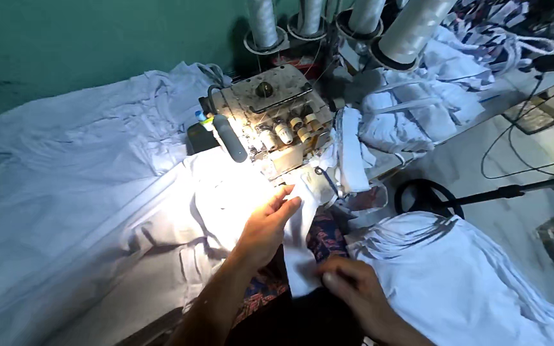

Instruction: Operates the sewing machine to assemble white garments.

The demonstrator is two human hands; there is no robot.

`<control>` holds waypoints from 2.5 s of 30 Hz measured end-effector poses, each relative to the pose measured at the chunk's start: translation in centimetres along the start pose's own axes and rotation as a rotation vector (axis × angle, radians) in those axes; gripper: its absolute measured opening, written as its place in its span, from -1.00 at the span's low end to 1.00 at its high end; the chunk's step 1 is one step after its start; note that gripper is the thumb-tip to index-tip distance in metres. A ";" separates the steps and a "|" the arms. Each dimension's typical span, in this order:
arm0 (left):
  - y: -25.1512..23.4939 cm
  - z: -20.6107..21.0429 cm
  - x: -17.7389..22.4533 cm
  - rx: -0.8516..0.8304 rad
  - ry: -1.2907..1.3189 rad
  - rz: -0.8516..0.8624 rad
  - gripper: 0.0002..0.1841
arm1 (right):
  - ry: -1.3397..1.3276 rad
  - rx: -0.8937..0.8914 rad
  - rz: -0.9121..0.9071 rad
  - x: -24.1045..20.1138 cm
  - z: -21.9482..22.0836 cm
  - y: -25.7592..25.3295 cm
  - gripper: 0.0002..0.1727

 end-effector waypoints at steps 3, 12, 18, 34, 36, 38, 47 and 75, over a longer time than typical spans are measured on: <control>3.0 -1.3 0.1 -0.025 -0.015 0.052 -0.65 | -0.673 -0.027 0.218 2.4 0.4 -4.0 -0.27; 3.4 -5.4 3.3 -0.042 -0.570 -0.037 -0.67 | -0.832 0.215 0.312 0.1 0.3 -13.1 -0.87; -0.9 -9.2 7.0 0.105 -1.124 -0.036 -0.88 | -0.361 0.569 0.142 2.0 -2.4 -17.8 -0.84; 0.1 -14.2 6.8 0.152 -1.101 -0.319 -0.62 | -0.295 0.637 0.096 4.2 -0.7 -20.1 -0.89; 0.2 -14.0 6.8 0.161 -1.104 -0.315 -0.62 | -0.259 0.650 0.083 4.2 -0.6 -20.1 -0.87; 0.2 -13.9 6.8 0.166 -1.105 -0.312 -0.63 | -0.218 0.659 0.072 4.3 -0.6 -20.2 -0.84; 0.3 -13.7 6.8 0.186 -1.097 -0.294 -0.63 | -0.078 0.677 0.050 4.4 -1.1 -20.9 -0.83; 5.6 -7.0 0.4 0.216 -0.018 -0.033 -0.89 | -0.026 0.037 0.159 -0.4 2.2 -14.6 -0.75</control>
Point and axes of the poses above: each hand's wrist, its own y-axis away from the middle knuckle, its own z-axis out of the palm, x = y × z, the point moved 1 cm from there along -y, towards the middle knuckle, and after that the axes turned 12 degrees about -x, right-handed, at the moved point
